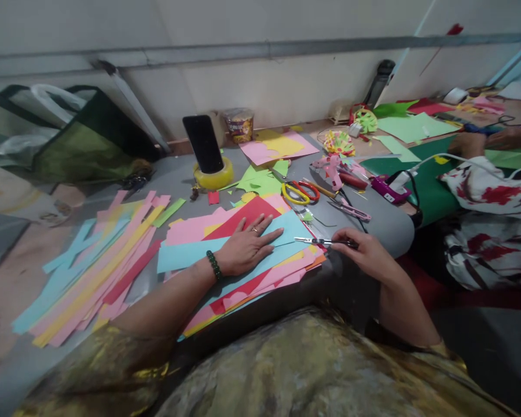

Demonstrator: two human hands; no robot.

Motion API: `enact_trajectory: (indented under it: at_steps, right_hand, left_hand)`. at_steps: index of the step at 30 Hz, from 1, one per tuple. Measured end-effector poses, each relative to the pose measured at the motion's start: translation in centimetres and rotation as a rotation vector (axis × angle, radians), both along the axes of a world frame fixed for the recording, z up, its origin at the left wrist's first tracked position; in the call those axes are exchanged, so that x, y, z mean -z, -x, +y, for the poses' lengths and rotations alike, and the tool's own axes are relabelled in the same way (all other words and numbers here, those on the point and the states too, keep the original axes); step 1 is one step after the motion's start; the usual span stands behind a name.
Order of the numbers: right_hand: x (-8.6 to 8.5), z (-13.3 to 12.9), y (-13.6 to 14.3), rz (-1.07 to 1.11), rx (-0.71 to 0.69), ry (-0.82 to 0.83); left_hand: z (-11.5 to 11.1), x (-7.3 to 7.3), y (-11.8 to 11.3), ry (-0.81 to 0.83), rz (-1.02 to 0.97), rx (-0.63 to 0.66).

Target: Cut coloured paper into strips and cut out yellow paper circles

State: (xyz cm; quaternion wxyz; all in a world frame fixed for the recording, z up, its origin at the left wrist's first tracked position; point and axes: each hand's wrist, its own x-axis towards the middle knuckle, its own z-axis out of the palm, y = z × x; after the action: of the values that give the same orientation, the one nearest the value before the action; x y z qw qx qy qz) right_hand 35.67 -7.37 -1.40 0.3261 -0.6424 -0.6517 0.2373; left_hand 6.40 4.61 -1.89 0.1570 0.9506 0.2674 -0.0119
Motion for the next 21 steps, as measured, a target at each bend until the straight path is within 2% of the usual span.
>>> enact_trajectory:
  at_steps: [7, 12, 21]
  right_hand:
    - [-0.8, -0.2, 0.0, -0.007, -0.035, 0.035]
    - [-0.7, 0.2, 0.5, -0.005, -0.099, 0.024]
    - [-0.8, 0.4, 0.8, -0.014, -0.133, 0.029]
  left_hand:
    - [0.0, -0.1, -0.2, 0.013, 0.014, -0.012]
    - [-0.1, -0.3, -0.4, 0.023, 0.042, -0.020]
    - [-0.2, -0.4, -0.5, 0.034, 0.075, -0.023]
